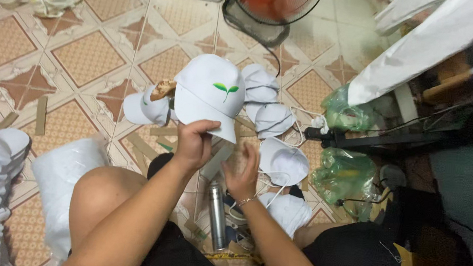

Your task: The person sits on the floor and customizes white baseball caps by spraying them with a can, wiping them with a cloth, and using a hair dryer to set the finish. They handle multiple caps one at a time, turning them over and adjusting the interior.

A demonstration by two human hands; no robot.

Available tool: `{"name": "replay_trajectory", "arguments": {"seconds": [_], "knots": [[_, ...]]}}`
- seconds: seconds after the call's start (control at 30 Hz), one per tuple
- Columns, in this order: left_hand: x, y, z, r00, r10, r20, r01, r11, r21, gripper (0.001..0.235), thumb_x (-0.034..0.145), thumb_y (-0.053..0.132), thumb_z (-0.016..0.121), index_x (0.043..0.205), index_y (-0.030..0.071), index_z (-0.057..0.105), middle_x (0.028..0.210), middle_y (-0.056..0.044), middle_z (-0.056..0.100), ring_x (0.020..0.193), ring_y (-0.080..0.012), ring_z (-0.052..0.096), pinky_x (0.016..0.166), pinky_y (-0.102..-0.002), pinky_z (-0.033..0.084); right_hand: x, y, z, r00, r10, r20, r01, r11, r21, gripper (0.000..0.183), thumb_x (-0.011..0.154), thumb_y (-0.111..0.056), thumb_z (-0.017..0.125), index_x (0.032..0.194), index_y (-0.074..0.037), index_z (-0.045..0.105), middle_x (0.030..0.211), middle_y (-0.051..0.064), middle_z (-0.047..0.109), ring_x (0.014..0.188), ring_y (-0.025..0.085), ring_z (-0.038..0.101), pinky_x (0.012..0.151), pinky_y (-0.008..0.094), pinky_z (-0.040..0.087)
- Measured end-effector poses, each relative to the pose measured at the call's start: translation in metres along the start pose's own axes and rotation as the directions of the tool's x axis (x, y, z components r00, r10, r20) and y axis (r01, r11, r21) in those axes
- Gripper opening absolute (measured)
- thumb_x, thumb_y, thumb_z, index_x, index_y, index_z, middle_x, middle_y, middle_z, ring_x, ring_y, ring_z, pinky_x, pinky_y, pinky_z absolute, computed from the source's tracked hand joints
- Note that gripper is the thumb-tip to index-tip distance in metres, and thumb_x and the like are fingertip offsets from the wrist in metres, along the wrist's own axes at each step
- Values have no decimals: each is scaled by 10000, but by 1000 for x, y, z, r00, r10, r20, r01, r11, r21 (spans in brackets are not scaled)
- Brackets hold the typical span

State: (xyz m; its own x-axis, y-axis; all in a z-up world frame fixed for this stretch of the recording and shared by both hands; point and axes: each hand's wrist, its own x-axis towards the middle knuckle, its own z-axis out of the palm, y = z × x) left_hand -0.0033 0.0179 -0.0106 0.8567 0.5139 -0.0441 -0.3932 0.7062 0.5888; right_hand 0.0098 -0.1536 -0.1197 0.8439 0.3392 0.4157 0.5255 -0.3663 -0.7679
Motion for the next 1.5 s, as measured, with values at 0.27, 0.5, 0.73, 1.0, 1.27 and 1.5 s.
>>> {"name": "replay_trajectory", "arguments": {"seconds": [0.27,0.5,0.73,1.0,1.27,1.5], "knots": [[-102,38,75,927,110,360,-258,883,392,600,979,271,607,1506,71,401,1261,-145,605,978,-208,554,803,-305,476,58,-162,-111,833,-539,-128,523,841,-135,348,896,8,593,1222,-20,712,1146,143,768,939,224,698,804,354,567],[-242,84,99,656,45,754,-607,-562,562,715,914,443,606,1477,18,490,1242,-170,614,1234,-357,541,1075,-531,355,-6,-210,-198,915,366,169,-401,782,477,238,974,-136,682,1126,38,738,939,91,767,755,115,677,657,248,557],[-326,85,65,766,-145,626,-568,-608,554,687,925,530,597,1333,-22,578,1023,-171,658,869,-306,611,720,-451,447,-70,-212,-199,709,447,545,-702,525,482,288,942,-146,684,1134,65,720,914,94,776,724,125,706,652,257,579],[-290,69,33,760,-159,630,-618,-475,627,438,999,443,627,694,128,630,550,-54,607,446,-207,588,412,-370,435,-89,-199,-202,829,411,380,-544,753,371,325,951,-167,699,1188,56,722,906,91,771,706,104,678,629,236,547],[-295,148,-4,839,199,507,-488,-138,862,225,1005,232,582,940,137,775,773,-64,703,661,-219,682,595,-372,532,-70,-142,-217,928,360,96,-373,906,200,276,945,-157,729,1147,30,730,977,55,768,843,91,682,753,255,558],[-252,164,25,936,154,317,-306,-93,948,313,986,280,515,1040,140,790,874,-117,753,753,-290,722,676,-426,564,-26,-100,-257,904,262,-337,-213,961,176,192,1077,-118,654,1176,47,662,1071,99,730,941,203,693,859,344,593]]}}
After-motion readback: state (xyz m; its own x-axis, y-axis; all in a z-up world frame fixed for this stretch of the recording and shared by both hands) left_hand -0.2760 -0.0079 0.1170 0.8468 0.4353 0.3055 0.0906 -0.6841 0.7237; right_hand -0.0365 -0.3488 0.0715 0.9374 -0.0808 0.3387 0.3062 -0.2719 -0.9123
